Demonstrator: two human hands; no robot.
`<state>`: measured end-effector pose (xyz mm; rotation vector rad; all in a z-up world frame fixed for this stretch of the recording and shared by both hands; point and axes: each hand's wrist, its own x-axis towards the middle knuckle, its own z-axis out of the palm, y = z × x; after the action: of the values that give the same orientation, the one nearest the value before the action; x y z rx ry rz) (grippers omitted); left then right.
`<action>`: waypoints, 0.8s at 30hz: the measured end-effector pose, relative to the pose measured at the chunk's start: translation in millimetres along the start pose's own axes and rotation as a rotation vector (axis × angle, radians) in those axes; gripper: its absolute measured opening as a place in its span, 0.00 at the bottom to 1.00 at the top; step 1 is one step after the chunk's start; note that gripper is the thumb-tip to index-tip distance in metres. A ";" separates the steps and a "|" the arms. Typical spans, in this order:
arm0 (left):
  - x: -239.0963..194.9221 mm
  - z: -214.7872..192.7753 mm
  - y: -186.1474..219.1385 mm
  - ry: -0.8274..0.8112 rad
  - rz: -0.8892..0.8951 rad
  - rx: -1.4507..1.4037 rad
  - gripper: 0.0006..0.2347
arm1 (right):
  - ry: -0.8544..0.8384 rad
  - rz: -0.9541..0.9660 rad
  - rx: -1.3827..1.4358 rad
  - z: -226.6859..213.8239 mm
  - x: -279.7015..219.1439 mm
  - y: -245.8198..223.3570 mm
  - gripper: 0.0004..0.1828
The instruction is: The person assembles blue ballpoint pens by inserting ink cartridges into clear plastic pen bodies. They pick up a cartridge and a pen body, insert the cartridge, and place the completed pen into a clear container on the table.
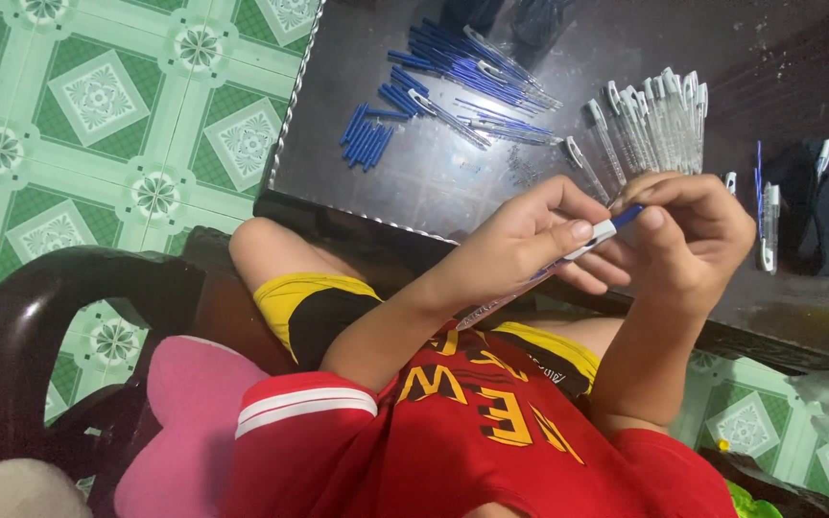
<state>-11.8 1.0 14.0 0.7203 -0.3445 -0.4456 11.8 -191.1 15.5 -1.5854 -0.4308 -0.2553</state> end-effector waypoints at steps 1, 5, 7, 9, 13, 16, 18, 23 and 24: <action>-0.1 -0.2 -0.4 0.001 0.002 0.000 0.06 | -0.002 -0.001 0.000 1.8 0.3 0.7 0.12; -0.9 1.7 -2.4 -0.010 -0.006 -0.004 0.08 | 0.086 -0.016 0.063 3.8 -0.4 4.9 0.12; -1.4 3.7 -0.6 -0.007 -0.007 -0.015 0.08 | 0.098 -0.038 0.060 2.3 -1.3 9.1 0.12; -2.7 6.2 4.0 -0.001 -0.023 0.025 0.07 | 0.097 -0.075 0.082 0.9 -3.0 13.5 0.11; -1.6 8.9 1.3 0.025 -0.028 -0.002 0.06 | 0.073 -0.112 0.070 4.1 -7.4 14.7 0.11; -1.7 10.5 4.7 0.055 -0.043 0.025 0.07 | 0.076 -0.128 0.089 5.6 -11.6 18.9 0.11; -1.9 10.4 2.9 0.062 -0.039 0.028 0.07 | 0.082 -0.165 0.041 5.9 -13.4 21.9 0.11; -4.1 11.2 5.4 0.065 -0.048 0.021 0.07 | 0.088 -0.216 0.011 9.7 -15.9 21.0 0.09; -4.0 11.1 6.0 0.059 -0.052 0.036 0.07 | 0.085 -0.217 -0.009 10.6 -16.5 19.4 0.07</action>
<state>-18.6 0.8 25.4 0.7777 -0.2792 -0.4673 4.1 -182.8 -9.6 -1.5313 -0.5368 -0.4898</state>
